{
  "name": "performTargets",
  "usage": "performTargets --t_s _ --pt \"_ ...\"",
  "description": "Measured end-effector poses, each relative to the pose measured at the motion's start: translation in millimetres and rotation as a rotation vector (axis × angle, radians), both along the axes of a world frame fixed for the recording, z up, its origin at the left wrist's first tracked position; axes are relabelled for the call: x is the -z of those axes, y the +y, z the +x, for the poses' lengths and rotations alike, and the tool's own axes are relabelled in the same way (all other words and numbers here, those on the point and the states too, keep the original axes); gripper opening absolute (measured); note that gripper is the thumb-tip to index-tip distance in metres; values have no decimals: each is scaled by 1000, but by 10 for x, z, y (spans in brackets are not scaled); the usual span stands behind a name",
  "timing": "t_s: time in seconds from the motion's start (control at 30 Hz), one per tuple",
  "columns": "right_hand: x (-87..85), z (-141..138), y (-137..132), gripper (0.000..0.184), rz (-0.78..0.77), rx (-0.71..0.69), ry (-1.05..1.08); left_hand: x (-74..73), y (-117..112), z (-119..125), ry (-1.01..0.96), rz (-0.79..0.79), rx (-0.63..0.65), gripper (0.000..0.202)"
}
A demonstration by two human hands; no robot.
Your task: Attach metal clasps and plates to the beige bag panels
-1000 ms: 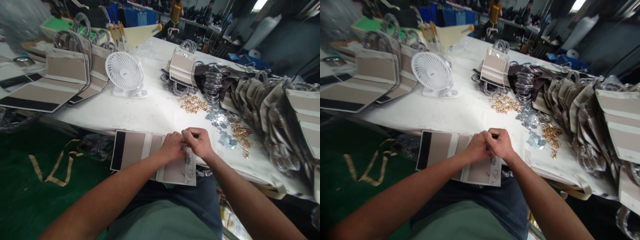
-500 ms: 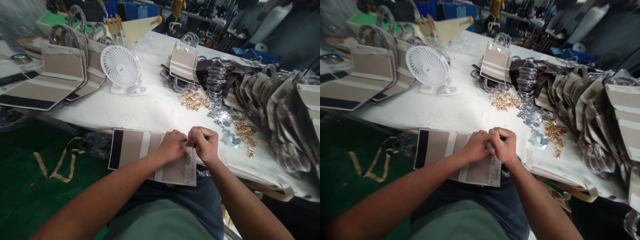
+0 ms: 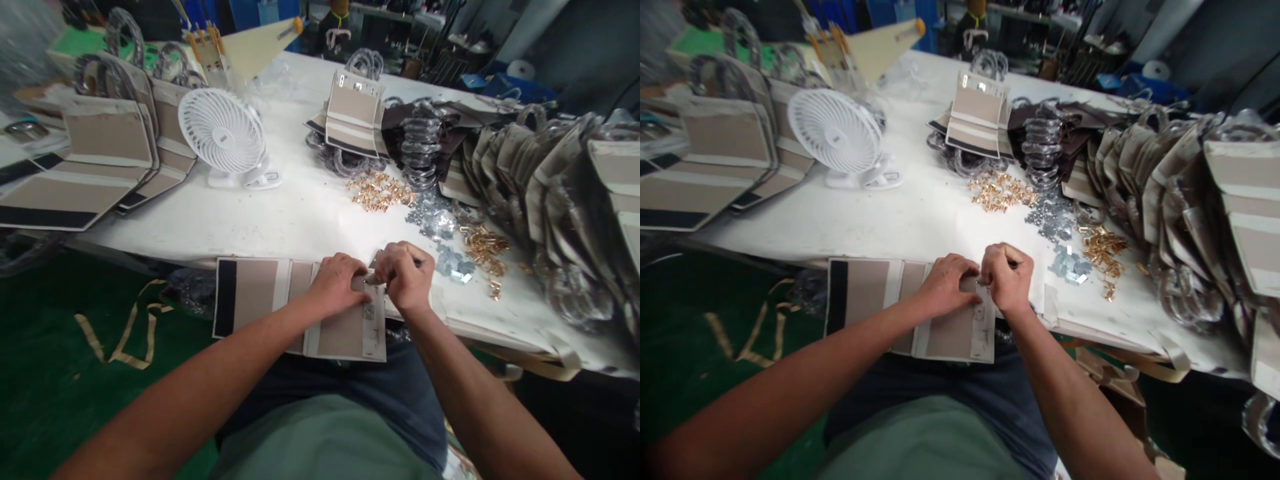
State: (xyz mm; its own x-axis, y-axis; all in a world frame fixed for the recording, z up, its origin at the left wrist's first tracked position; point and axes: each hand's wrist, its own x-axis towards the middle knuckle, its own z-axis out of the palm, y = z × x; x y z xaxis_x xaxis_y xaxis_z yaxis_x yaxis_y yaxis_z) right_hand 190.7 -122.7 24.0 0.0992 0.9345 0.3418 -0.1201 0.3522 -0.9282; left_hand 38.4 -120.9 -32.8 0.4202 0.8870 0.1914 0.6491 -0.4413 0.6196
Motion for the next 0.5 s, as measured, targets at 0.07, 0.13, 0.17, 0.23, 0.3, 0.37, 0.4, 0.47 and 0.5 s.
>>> performTargets --t_s 0.07,0.13,0.17,0.23,0.3,0.37,0.4,0.47,0.5 --pt "50 -4 -19 44 -31 -22 -63 1 -2 -4 -6 36 8 40" --pt "66 -4 -40 45 -33 -49 -120 -19 -67 -37 -26 124 6 34" --pt "61 -1 -51 45 -28 -56 -145 -33 -138 -68 -37 181 -9 33" --pt "39 6 -68 46 -23 -56 -184 -49 -362 -155 -53 292 -47 35" --pt "20 11 -71 46 -31 -59 -203 -22 -667 -256 -33 361 -18 47" --pt "16 8 -50 46 -49 -57 -192 58 -973 -335 27 385 98 67" --pt "18 5 -33 46 -57 -50 -176 110 -1097 -356 75 379 154 74" --pt "24 -2 5 46 -64 -25 -138 211 -1255 -350 191 353 229 75" --pt "26 -1 19 46 -64 -10 -120 249 -1286 -328 250 336 245 73"
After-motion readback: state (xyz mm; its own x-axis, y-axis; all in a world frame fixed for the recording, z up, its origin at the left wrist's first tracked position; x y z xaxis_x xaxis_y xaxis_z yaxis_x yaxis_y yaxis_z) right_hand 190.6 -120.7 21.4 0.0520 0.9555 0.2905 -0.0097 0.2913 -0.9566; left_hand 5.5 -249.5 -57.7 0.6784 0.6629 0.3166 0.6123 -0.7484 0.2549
